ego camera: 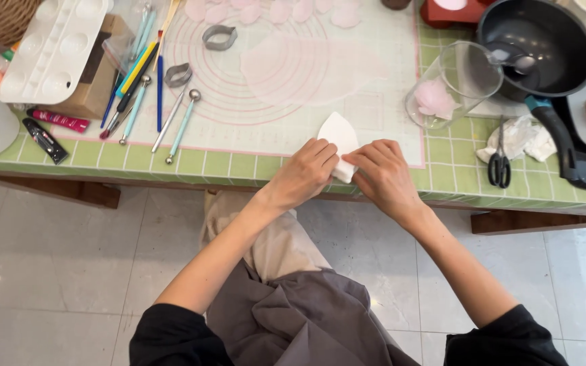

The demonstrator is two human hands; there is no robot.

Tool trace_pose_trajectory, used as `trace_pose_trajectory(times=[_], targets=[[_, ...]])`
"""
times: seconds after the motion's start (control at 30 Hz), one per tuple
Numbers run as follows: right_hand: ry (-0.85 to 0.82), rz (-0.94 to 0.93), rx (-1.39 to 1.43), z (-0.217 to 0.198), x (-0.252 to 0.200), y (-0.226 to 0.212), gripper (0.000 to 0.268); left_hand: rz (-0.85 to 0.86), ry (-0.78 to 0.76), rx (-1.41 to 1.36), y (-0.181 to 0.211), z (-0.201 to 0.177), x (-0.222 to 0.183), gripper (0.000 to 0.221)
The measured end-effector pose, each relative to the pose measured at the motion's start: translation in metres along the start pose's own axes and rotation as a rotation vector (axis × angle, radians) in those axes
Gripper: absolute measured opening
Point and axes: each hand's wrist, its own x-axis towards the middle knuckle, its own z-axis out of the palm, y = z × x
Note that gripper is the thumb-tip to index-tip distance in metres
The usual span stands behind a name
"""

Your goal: Creating and shaping thin wax petals for decorative candle assembly.

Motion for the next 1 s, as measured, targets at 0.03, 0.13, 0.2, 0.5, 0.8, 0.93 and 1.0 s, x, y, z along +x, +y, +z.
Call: trace_pose_trajectory(times=[0.03,0.13,0.2,0.5,0.8,0.93,1.0], targets=[[-0.016,0.016,0.029,-0.003,-0.002,-0.003,0.040,0.014,-0.007,0.020,0.001,0.001,-0.001,0.015],[-0.126,0.097,0.164,-0.017,-0.006,-0.006,0.053,0.030,-0.046,0.052,-0.001,0.005,-0.002,0.010],[-0.143,0.102,0.179,-0.019,-0.015,-0.008,0.056,0.033,-0.085,0.042,-0.005,0.007,-0.004,0.009],[-0.095,0.184,0.120,-0.046,-0.039,-0.016,0.056,-0.097,-0.342,-0.218,-0.006,-0.031,0.008,0.045],[0.251,0.617,0.067,-0.138,-0.113,-0.001,0.028,-0.232,-0.618,-0.150,-0.028,-0.028,0.060,0.019],[0.505,0.722,0.050,-0.164,-0.148,0.030,0.020,-0.178,-0.578,-0.192,-0.039,-0.036,0.093,0.016],[0.496,0.751,-0.035,-0.173,-0.150,0.061,0.024,-0.126,-0.494,-0.199,-0.051,-0.038,0.118,0.015]])
